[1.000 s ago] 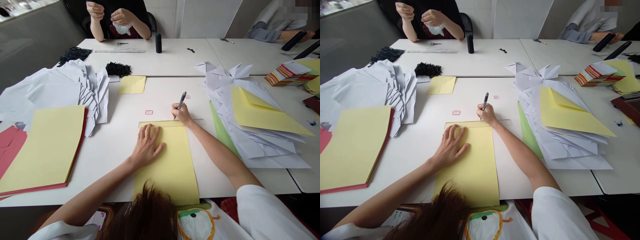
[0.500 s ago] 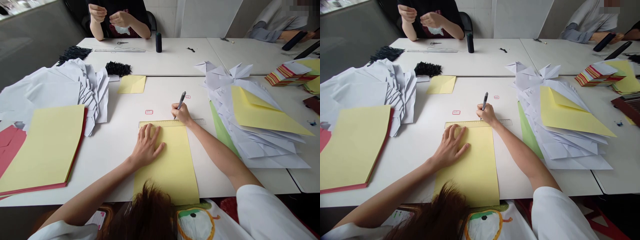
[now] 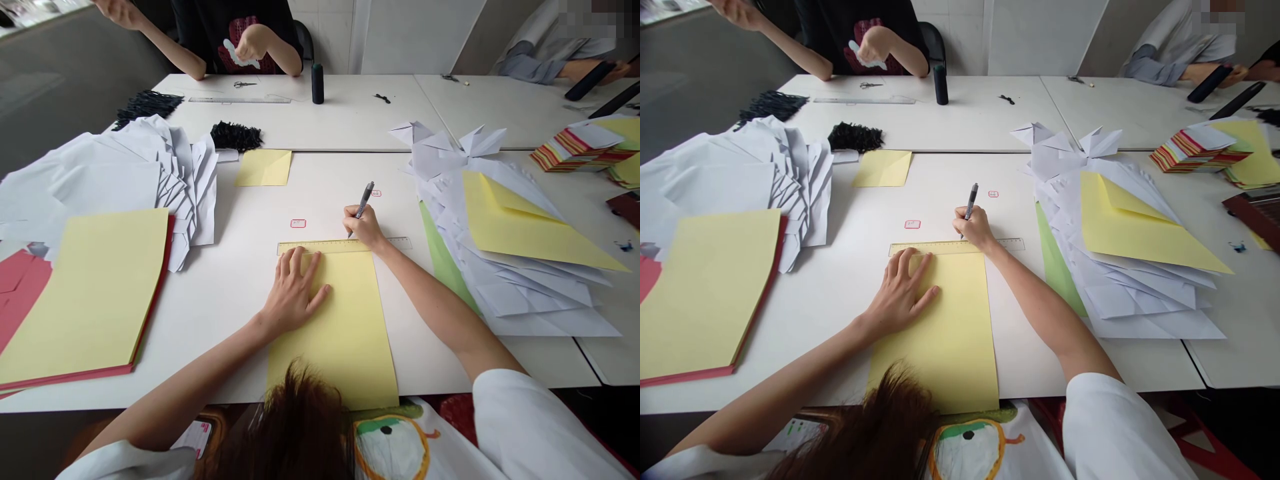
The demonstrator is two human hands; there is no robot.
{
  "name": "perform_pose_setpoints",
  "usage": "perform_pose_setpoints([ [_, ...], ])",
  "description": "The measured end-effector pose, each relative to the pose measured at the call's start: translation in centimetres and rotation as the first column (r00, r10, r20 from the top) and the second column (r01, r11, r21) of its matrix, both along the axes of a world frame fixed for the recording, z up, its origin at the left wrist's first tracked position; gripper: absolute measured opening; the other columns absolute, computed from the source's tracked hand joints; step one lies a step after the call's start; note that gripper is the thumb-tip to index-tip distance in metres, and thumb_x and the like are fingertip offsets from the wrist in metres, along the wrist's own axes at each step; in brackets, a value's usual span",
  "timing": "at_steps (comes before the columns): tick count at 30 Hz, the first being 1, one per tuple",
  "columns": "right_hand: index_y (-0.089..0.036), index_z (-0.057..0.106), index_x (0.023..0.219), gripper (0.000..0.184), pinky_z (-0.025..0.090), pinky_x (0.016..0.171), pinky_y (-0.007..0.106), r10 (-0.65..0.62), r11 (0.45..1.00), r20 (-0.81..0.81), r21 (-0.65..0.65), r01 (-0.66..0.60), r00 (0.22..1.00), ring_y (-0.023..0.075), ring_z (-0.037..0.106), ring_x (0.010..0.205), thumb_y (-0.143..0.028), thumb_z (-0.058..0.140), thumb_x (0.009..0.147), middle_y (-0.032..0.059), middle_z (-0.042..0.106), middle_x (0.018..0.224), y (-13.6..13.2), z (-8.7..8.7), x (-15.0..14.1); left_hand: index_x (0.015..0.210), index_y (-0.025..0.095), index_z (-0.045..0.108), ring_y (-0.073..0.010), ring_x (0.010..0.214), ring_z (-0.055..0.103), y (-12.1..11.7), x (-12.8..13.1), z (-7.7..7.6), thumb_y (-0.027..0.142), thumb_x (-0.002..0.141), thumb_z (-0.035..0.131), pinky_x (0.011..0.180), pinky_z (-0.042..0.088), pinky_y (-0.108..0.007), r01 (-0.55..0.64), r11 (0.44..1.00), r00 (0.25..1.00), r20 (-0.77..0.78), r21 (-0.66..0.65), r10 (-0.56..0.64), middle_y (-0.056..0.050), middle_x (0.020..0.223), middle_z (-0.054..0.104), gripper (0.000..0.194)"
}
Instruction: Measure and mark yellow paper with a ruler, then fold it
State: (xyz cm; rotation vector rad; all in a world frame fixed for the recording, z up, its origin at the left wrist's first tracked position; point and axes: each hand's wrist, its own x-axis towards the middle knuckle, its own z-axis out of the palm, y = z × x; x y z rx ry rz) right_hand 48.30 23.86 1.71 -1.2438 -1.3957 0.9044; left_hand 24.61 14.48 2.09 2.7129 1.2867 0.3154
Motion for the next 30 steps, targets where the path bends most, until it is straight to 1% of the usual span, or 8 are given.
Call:
perform_pose_setpoints([
  [7, -0.021, 0.032, 0.045, 0.021, 0.024, 0.051, 0.028, -0.007, 1.0, -0.006, -0.011, 0.007, 1.0, 0.011, 0.033, 0.051, -0.016, 0.049, 0.056, -0.004, 0.03, 0.046, -0.15, 0.23, -0.04, 0.154, 0.013, 0.035, -0.0419, 0.143, 0.023, 0.0, -0.02, -0.01, 0.057, 0.097, 0.042, 0.112, 0.031, -0.062, -0.002, 1.0, 1.0, 0.013, -0.014, 0.002, -0.024, 0.152, 0.029, 0.073],
  [14, -0.021, 0.041, 0.051, 0.016, 0.029, 0.051, 0.026, -0.034, 0.999, -0.04, 0.001, 0.034, 0.999, 0.0102, 0.036, 0.05, -0.017, 0.053, 0.061, -0.0055, 0.037, 0.048, -0.18, 0.12, -0.16, 0.153, 0.013, 0.037, -0.042, 0.142, 0.025, -0.11, 0.04, 0.28, 0.057, 0.096, 0.042, 0.112, 0.032, -0.062, -0.006, 1.0, 1.0, 0.021, -0.028, 0.007, -0.024, 0.151, 0.03, 0.072],
  [18, -0.022, 0.048, 0.059, 0.011, 0.035, 0.051, 0.025, -0.048, 0.999, -0.052, -0.01, 0.047, 0.998, 0.01, 0.041, 0.049, -0.02, 0.057, 0.066, -0.0064, 0.044, 0.05, 0.02, -0.25, -0.14, 0.153, 0.012, 0.036, -0.0416, 0.141, 0.025, -0.24, 0.11, 0.5, 0.057, 0.097, 0.04, 0.111, 0.033, -0.061, -0.012, 1.0, 1.0, -0.006, -0.022, 0.012, -0.024, 0.15, 0.029, 0.072],
  [23, -0.021, 0.053, 0.066, 0.008, 0.041, 0.054, 0.024, -0.041, 0.999, -0.069, 0.004, 0.041, 0.997, 0.0109, 0.052, 0.055, -0.023, 0.061, 0.069, -0.0048, 0.053, 0.058, 0.3, -0.66, -0.07, 0.153, 0.011, 0.036, -0.0416, 0.142, 0.023, -0.29, 0.1, 0.53, 0.057, 0.098, 0.039, 0.112, 0.032, -0.061, -0.007, 1.0, 1.0, -0.008, -0.023, 0.007, -0.024, 0.15, 0.03, 0.072],
  [27, -0.021, 0.055, 0.073, 0.014, 0.04, 0.053, 0.023, -0.024, 0.999, -0.096, 0.033, 0.027, 0.995, 0.0105, 0.053, 0.055, -0.031, 0.065, 0.077, -0.0042, 0.056, 0.058, 0.29, -0.68, -0.08, 0.153, 0.011, 0.037, -0.0414, 0.142, 0.023, -0.28, 0.09, 0.51, 0.057, 0.097, 0.039, 0.113, 0.031, -0.061, -0.008, 1.0, 1.0, -0.002, -0.03, 0.008, -0.024, 0.15, 0.029, 0.072],
  [30, -0.022, 0.055, 0.082, 0.026, 0.034, 0.047, 0.022, -0.022, 0.999, -0.119, 0.027, 0.025, 0.993, 0.0094, 0.052, 0.05, -0.046, 0.064, 0.084, -0.0038, 0.059, 0.059, 0.22, -0.41, -0.16, 0.153, 0.013, 0.038, -0.0406, 0.142, 0.024, -0.25, 0.08, 0.47, 0.058, 0.097, 0.039, 0.113, 0.031, -0.061, -0.011, 0.999, 1.0, 0.019, -0.038, 0.012, -0.023, 0.149, 0.031, 0.071],
])
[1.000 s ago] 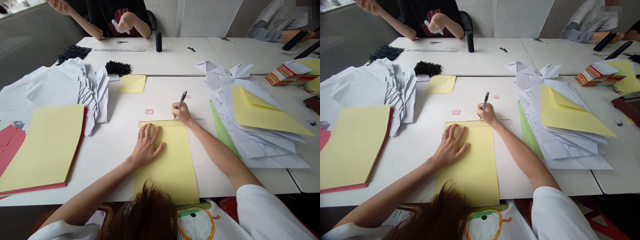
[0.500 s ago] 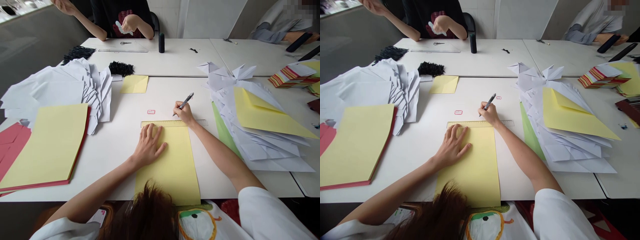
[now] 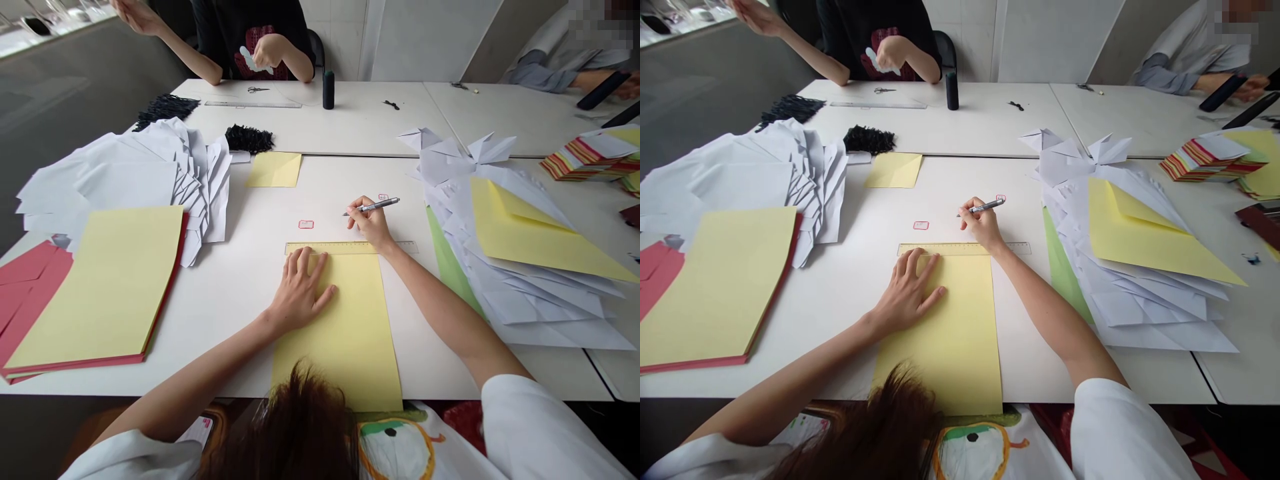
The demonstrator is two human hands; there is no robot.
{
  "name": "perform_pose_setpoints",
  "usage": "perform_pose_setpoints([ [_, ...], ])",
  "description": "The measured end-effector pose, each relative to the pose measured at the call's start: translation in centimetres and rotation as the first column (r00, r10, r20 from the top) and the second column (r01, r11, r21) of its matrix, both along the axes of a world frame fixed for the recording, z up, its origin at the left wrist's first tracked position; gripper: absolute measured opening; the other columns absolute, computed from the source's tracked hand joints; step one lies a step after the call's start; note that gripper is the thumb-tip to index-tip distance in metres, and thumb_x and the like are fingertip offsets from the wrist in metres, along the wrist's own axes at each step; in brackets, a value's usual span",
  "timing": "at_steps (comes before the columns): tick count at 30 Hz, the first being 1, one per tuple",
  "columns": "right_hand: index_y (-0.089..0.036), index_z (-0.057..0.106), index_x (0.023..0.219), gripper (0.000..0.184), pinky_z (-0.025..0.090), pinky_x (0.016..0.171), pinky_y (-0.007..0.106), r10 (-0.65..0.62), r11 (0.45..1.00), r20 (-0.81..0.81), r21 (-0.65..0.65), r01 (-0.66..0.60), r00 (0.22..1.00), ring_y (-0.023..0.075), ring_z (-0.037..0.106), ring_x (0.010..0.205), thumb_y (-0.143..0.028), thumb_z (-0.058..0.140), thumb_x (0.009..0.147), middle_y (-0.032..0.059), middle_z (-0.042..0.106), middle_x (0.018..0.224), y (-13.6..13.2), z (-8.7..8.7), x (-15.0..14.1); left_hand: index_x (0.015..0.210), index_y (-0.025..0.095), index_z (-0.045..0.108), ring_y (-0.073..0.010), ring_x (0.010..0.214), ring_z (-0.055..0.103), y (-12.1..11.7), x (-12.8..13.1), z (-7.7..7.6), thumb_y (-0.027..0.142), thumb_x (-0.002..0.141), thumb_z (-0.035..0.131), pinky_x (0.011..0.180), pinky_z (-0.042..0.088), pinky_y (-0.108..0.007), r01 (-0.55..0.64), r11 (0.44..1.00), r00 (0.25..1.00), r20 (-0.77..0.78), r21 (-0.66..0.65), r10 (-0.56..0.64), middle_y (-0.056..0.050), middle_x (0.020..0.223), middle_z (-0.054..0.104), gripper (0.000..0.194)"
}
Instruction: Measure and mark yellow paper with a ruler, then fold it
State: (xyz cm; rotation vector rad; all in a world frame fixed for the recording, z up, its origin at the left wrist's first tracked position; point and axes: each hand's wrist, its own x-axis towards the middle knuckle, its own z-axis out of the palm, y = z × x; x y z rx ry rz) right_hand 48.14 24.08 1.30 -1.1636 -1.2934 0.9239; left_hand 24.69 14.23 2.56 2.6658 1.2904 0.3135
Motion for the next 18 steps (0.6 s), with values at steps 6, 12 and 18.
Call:
perform_pose_setpoints([
  [6, -0.023, 0.059, 0.094, 0.045, 0.031, 0.042, 0.023, 0.02, 1.0, -0.017, 0.015, -0.02, 1.0, 0.0084, 0.053, 0.048, -0.068, 0.054, 0.088, -0.0006, 0.066, 0.073, -0.1, 1.0, -0.1, 0.152, 0.014, 0.038, -0.04, 0.141, 0.025, 0.1, 0.0, 0.1, 0.058, 0.097, 0.04, 0.113, 0.031, -0.061, 0.003, 1.0, 1.0, 0.01, -0.008, -0.002, -0.023, 0.148, 0.032, 0.071],
  [12, -0.022, 0.064, 0.097, 0.037, 0.043, 0.052, 0.024, 0.069, 0.995, 0.117, 0.061, -0.076, 0.991, 0.0114, 0.056, 0.053, -0.057, 0.053, 0.093, 0.0001, 0.069, 0.07, -0.7, 1.2, -0.2, 0.153, 0.01, 0.038, -0.0419, 0.142, 0.026, 0.0, 0.1, 0.3, 0.058, 0.097, 0.04, 0.113, 0.031, -0.063, 0.007, 1.0, 1.0, -0.017, -0.003, -0.007, -0.025, 0.149, 0.032, 0.073],
  [18, -0.023, 0.067, 0.097, 0.011, 0.05, 0.078, 0.03, 0.085, 0.968, 0.388, 0.186, -0.169, 0.918, 0.0193, 0.069, 0.089, -0.028, 0.063, 0.087, 0.0036, 0.074, 0.094, -1.9, 0.6, -1.8, 0.153, 0.017, 0.039, -0.0403, 0.144, 0.028, 2.4, -0.9, 0.6, 0.059, 0.097, 0.04, 0.114, 0.033, -0.062, 0.133, 0.991, 0.991, 0.001, -0.013, -0.133, -0.022, 0.15, 0.036, 0.07],
])
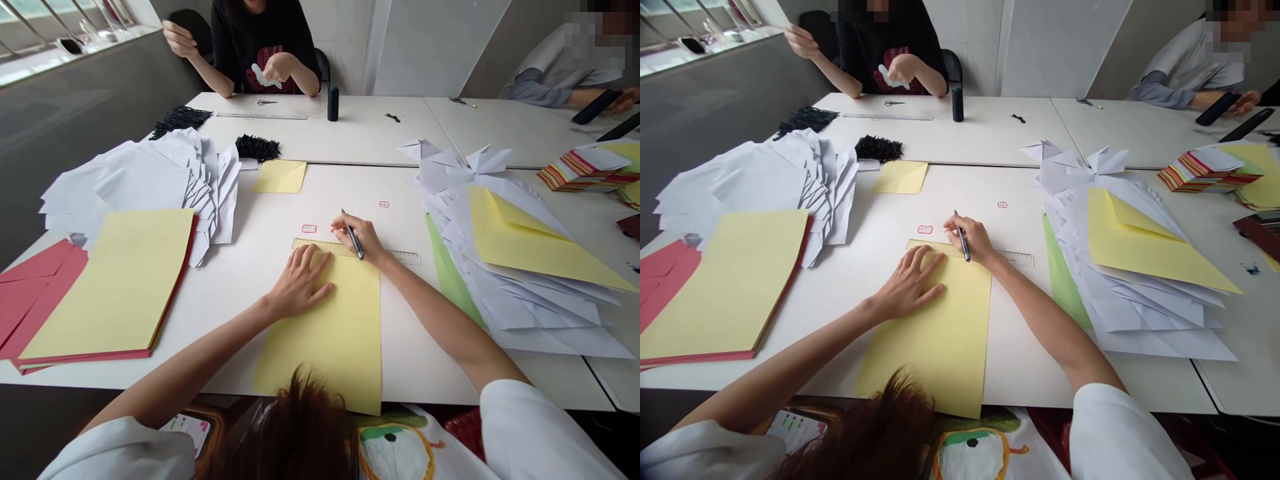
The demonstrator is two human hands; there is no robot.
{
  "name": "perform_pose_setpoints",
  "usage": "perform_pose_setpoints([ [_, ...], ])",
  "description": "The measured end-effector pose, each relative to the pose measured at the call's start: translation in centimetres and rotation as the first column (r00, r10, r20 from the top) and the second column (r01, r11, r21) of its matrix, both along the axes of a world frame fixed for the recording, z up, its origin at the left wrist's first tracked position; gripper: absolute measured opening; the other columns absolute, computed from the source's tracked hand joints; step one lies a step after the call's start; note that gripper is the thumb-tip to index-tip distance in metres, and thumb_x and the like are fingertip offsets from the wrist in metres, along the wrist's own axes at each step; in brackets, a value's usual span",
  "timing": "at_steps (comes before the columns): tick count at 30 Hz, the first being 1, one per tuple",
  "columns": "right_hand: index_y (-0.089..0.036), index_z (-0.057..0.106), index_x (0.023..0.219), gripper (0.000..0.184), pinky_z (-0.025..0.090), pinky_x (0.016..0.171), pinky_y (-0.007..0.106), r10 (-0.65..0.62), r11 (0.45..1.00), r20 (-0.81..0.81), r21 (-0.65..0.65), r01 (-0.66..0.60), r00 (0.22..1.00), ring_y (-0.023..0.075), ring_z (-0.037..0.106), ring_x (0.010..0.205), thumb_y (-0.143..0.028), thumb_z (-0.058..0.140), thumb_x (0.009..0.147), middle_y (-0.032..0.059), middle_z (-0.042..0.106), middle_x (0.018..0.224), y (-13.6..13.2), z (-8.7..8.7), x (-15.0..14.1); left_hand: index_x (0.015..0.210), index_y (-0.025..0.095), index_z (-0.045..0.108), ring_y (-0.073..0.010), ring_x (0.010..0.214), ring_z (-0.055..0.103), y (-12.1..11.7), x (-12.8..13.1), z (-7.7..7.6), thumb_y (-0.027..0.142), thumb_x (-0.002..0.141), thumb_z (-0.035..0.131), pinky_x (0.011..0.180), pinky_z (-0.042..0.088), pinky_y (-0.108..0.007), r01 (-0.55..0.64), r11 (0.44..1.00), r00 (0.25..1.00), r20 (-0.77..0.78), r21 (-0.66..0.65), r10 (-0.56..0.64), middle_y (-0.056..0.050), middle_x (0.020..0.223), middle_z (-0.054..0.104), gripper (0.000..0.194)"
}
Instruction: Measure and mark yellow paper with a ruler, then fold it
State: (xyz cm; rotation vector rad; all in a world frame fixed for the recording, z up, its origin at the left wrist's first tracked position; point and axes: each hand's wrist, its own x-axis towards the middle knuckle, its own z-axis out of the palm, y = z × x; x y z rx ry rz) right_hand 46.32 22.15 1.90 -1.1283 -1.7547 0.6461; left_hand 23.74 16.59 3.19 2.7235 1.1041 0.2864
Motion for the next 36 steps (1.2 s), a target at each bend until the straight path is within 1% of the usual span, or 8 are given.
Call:
perform_pose_setpoints([
  [5, -0.023, 0.069, 0.095, 0.015, 0.049, 0.079, 0.032, -0.013, 0.99, 0.19, 0.139, -0.014, 0.982, 0.0198, 0.063, 0.082, -0.019, 0.06, 0.085, 0.0046, 0.069, 0.089, -0.3, -0.7, -0.7, 0.149, 0.024, 0.044, -0.0387, 0.148, 0.023, 1.7, -1.1, 0.9, 0.054, 0.1, 0.038, 0.116, 0.033, -0.06, 0.078, 0.997, 0.996, -0.045, 0.012, -0.077, -0.017, 0.157, 0.029, 0.058],
  [10, -0.023, 0.071, 0.098, 0.018, 0.047, 0.076, 0.03, -0.018, 0.995, 0.31, 0.101, -0.014, 0.951, 0.019, 0.06, 0.079, -0.017, 0.064, 0.082, 0.0043, 0.062, 0.084, -0.5, -0.7, -0.7, 0.138, 0.015, 0.053, -0.0385, 0.125, 0.045, -0.5, -0.4, 1.2, 0.036, 0.102, 0.032, 0.096, 0.047, -0.056, -0.317, 0.942, 0.937, -0.121, 0.111, 0.329, -0.024, 0.137, 0.045, 0.047],
  [13, -0.024, 0.071, 0.099, 0.021, 0.047, 0.076, 0.029, 0.009, 0.997, 0.321, 0.069, -0.033, 0.947, 0.0179, 0.061, 0.079, -0.015, 0.064, 0.081, 0.0036, 0.062, 0.086, -0.6, -0.6, -0.7, 0.137, 0.013, 0.052, -0.0379, 0.119, 0.048, -2.0, 0.1, 0.9, 0.042, 0.101, 0.033, 0.095, 0.046, -0.055, -0.404, 0.905, 0.901, -0.117, 0.132, 0.419, -0.024, 0.127, 0.05, 0.05],
  [17, -0.023, 0.072, 0.099, 0.024, 0.049, 0.078, 0.03, 0.059, 0.997, 0.246, 0.035, -0.07, 0.967, 0.0176, 0.065, 0.081, -0.01, 0.059, 0.083, 0.005, 0.068, 0.094, -0.5, -0.8, -0.3, 0.145, 0.011, 0.045, -0.0399, 0.133, 0.039, -1.9, -0.3, 0.4, 0.052, 0.101, 0.034, 0.106, 0.039, -0.059, -0.322, 0.942, 0.942, -0.066, 0.096, 0.329, -0.024, 0.139, 0.043, 0.061],
  [22, -0.024, 0.072, 0.096, 0.029, 0.053, 0.087, 0.034, 0.129, 0.991, 0.144, 0.0, -0.13, 0.981, 0.0199, 0.072, 0.097, -0.005, 0.056, 0.082, 0.0055, 0.075, 0.108, -1.4, -0.9, 1.2, 0.157, 0.017, 0.028, -0.0369, 0.145, 0.031, 0.0, -2.7, 0.7, 0.05, 0.102, 0.035, 0.114, 0.036, -0.056, -0.069, 0.997, 0.998, -0.005, -0.043, 0.069, -0.022, 0.153, 0.034, 0.064],
  [28, -0.026, 0.072, 0.092, 0.03, 0.056, 0.087, 0.033, 0.135, 0.989, 0.072, -0.076, -0.13, 0.988, 0.0206, 0.073, 0.105, -0.005, 0.054, 0.082, 0.0021, 0.076, 0.109, -4.1, -0.6, 3.0, 0.162, 0.025, 0.012, -0.0316, 0.149, 0.028, 0.5, -4.3, 1.1, 0.041, 0.102, 0.042, 0.119, 0.035, -0.052, 0.222, 0.965, 0.974, 0.063, -0.136, -0.215, -0.018, 0.159, 0.026, 0.068],
  [31, -0.026, 0.071, 0.095, 0.023, 0.055, 0.094, 0.037, 0.085, 0.993, 0.021, -0.086, -0.083, 0.996, 0.0224, 0.072, 0.109, -0.011, 0.058, 0.083, 0.0029, 0.076, 0.111, -5.6, -0.4, 3.6, 0.16, 0.025, 0.023, -0.0326, 0.149, 0.03, -0.5, -4.2, 0.9, 0.048, 0.1, 0.045, 0.118, 0.037, -0.052, 0.167, 0.976, 0.986, 0.051, -0.139, -0.161, -0.018, 0.162, 0.02, 0.068],
  [36, -0.026, 0.07, 0.097, 0.015, 0.056, 0.09, 0.041, -0.225, 0.974, 0.053, 0.024, 0.224, 0.973, 0.023, 0.073, 0.099, -0.021, 0.06, 0.088, 0.0035, 0.076, 0.104, -7.6, -0.6, 4.0, 0.159, 0.018, 0.027, -0.0427, 0.152, 0.014, -2.8, -3.7, 0.3, 0.063, 0.094, 0.05, 0.12, 0.022, -0.066, -0.157, 0.986, 0.988, 0.001, -0.05, 0.157, -0.023, 0.161, 0.018, 0.082],
])
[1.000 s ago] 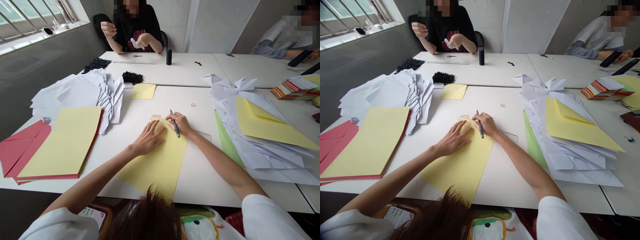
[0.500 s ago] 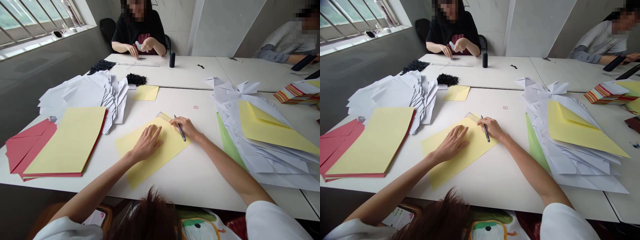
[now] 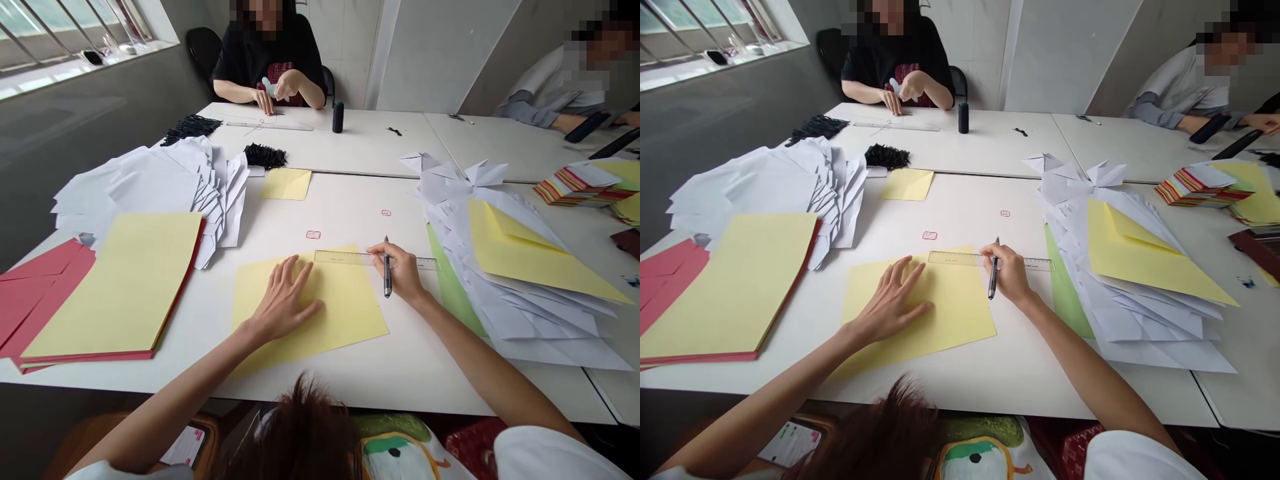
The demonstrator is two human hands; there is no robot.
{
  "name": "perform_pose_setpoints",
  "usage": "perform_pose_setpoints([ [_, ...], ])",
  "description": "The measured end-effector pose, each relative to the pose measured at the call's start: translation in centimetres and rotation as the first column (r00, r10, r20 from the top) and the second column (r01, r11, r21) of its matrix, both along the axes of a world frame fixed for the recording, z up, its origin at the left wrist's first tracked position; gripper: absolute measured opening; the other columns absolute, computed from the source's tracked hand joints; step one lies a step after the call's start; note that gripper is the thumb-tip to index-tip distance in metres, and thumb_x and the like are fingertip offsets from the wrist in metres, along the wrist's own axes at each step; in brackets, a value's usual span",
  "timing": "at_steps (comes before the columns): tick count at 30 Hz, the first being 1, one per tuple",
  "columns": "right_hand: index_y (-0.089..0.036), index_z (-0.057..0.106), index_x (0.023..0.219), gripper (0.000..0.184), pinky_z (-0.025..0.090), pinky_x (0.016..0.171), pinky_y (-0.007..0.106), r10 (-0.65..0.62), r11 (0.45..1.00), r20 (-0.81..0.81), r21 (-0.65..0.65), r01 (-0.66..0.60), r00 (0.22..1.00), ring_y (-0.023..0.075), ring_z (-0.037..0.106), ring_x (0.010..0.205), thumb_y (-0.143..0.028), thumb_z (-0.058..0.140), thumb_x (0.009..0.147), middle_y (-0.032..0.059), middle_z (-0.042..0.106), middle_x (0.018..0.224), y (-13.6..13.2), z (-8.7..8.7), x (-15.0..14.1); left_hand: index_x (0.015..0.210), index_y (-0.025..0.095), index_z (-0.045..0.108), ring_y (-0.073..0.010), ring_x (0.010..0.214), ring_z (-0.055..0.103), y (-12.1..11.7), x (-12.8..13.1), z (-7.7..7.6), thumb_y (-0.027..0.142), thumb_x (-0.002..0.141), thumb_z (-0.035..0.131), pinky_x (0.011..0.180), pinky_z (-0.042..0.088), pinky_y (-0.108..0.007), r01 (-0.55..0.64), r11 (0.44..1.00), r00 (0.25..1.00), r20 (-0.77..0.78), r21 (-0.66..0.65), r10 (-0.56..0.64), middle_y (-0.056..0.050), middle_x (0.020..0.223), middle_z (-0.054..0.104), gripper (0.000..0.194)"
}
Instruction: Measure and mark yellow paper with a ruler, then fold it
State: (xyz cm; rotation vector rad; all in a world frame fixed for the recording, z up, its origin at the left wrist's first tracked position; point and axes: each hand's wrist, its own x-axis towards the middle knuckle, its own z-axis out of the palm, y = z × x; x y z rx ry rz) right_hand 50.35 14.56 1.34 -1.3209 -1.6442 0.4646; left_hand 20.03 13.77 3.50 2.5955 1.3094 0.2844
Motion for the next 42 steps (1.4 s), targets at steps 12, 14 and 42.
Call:
perform_pose_setpoints([
  [12, -0.026, 0.069, 0.102, 0.021, 0.054, 0.099, 0.042, 0.17, 0.984, -0.023, -0.045, -0.171, 0.985, 0.0217, 0.07, 0.109, -0.015, 0.06, 0.085, 0.0045, 0.074, 0.117, 1.3, -0.7, -0.6, 0.158, 0.021, 0.03, -0.041, 0.153, 0.01, 1.1, -0.2, 0.2, 0.068, 0.092, 0.049, 0.121, 0.024, -0.062, 0.06, 0.993, 0.998, 0.002, -0.102, -0.06, -0.019, 0.164, 0.011, 0.083],
  [14, -0.025, 0.069, 0.101, 0.02, 0.054, 0.099, 0.043, 0.094, 0.996, -0.002, -0.01, -0.094, 0.996, 0.0226, 0.07, 0.108, -0.016, 0.06, 0.085, 0.0054, 0.074, 0.117, 1.1, -0.6, -0.2, 0.158, 0.019, 0.03, -0.0403, 0.152, 0.012, 1.1, -0.1, 0.2, 0.069, 0.091, 0.049, 0.121, 0.027, -0.061, 0.059, 0.993, 0.998, 0.011, -0.099, -0.059, -0.02, 0.162, 0.014, 0.085],
  [42, -0.026, 0.067, 0.103, 0.019, 0.052, 0.105, 0.044, -0.04, 0.999, 0.136, 0.04, 0.035, 0.99, 0.0233, 0.064, 0.121, -0.018, 0.058, 0.089, 0.0073, 0.071, 0.118, 0.7, -1.4, 0.8, 0.151, 0.024, 0.034, -0.0385, 0.148, 0.023, 2.3, 1.3, 0.1, 0.057, 0.095, 0.051, 0.114, 0.039, -0.062, -0.038, 0.998, 0.991, 0.129, -0.051, 0.044, -0.018, 0.158, 0.021, 0.068],
])
